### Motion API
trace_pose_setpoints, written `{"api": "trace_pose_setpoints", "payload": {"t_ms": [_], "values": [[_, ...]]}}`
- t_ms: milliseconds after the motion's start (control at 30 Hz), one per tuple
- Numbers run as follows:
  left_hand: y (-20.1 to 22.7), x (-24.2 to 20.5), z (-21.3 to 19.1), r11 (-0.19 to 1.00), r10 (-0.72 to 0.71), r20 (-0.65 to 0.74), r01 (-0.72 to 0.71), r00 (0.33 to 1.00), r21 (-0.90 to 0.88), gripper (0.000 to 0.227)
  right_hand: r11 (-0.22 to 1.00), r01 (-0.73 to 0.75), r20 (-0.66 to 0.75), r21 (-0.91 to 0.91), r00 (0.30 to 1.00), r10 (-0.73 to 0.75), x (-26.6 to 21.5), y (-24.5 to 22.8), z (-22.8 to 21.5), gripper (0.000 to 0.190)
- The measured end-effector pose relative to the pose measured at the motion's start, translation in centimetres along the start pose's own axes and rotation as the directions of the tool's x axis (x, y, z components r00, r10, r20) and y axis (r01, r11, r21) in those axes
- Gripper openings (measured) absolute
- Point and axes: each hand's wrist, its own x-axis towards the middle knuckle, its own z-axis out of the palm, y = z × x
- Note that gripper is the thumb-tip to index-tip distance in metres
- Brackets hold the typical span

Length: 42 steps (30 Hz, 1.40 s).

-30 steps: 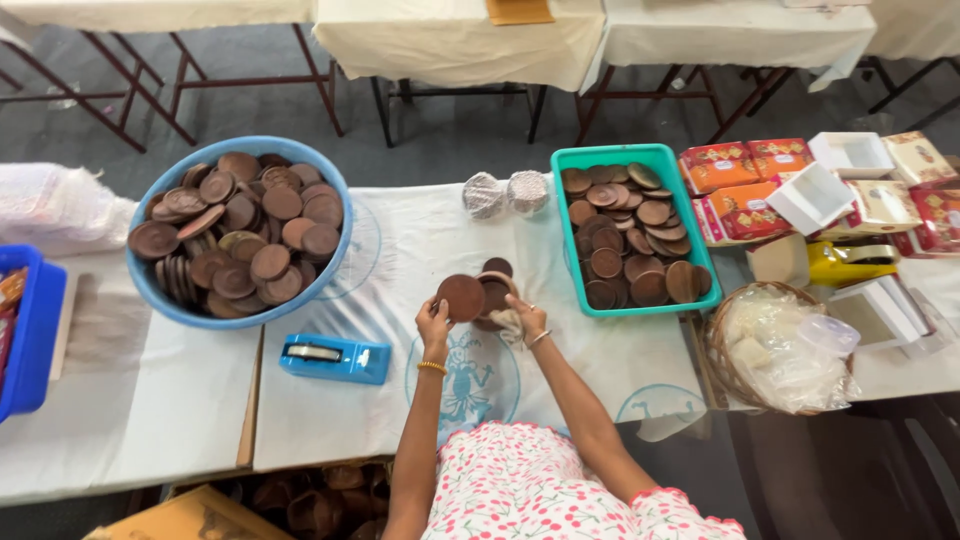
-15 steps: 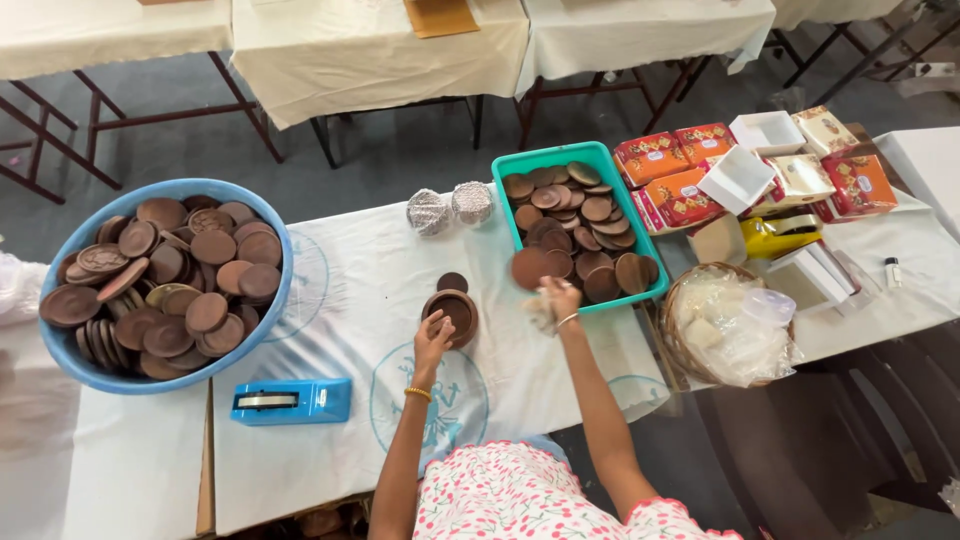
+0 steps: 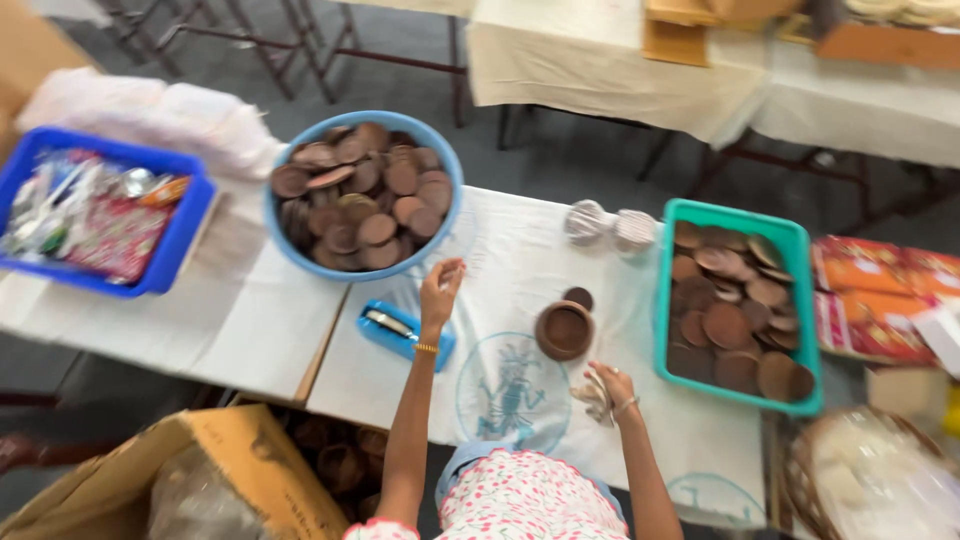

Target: The person picks up round wooden coasters from a blue bowl and wipes them with a white cloth. They then place the cleaned coasters into a green tray. The person repeats this process, handling the coasters one at a time.

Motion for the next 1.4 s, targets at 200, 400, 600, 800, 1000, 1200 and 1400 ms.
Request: {"api": "trace_pose_setpoints", "payload": {"t_ms": [200,400,600,800,1000,1200,1400], "values": [[-1.0,6.5,-10.3,0.750,0.162,-0.272,0.061,0.949,0.658,0.042,0.995,-0.098,-0.062,-0.026,0.993,0.096,-0.2,2.5,1.1,0.034],[-8.6,9.2,-13.6,0.320,0.017,-0.259,0.240,0.966,0.916,0.091,0.998,-0.031,-0.104,0.048,0.994,0.035,1.3,7.1,-1.8,0.030],[-10.3,12.0,-10.2,0.289,-0.026,-0.264,0.260,0.964,0.921,0.097,0.996,-0.002,-0.128,0.085,0.992,0.013,1.3,7.1,-1.3,0.030],[-8.5,13.9,-9.4,0.187,0.003,-0.356,0.349,0.935,0.918,0.091,0.998,0.001,-0.134,0.057,0.991,0.007,0.0,6.4,-1.2,0.030],[-2.9,15.2,-9.3,0.291,0.167,-0.272,0.217,0.948,0.932,0.083,0.997,0.000,-0.132,0.077,0.991,0.010,0.2,6.8,-1.3,0.029],[-6.0,19.1,-7.6,0.309,0.308,0.025,-0.125,0.951,0.943,0.069,0.993,-0.030,-0.133,0.113,0.990,0.045,-0.5,6.0,-0.7,0.029],[-5.4,20.9,-2.6,0.299,0.051,0.264,-0.267,0.963,0.916,0.078,0.991,-0.029,-0.140,0.129,0.989,0.047,0.0,6.5,-1.1,0.029]]}}
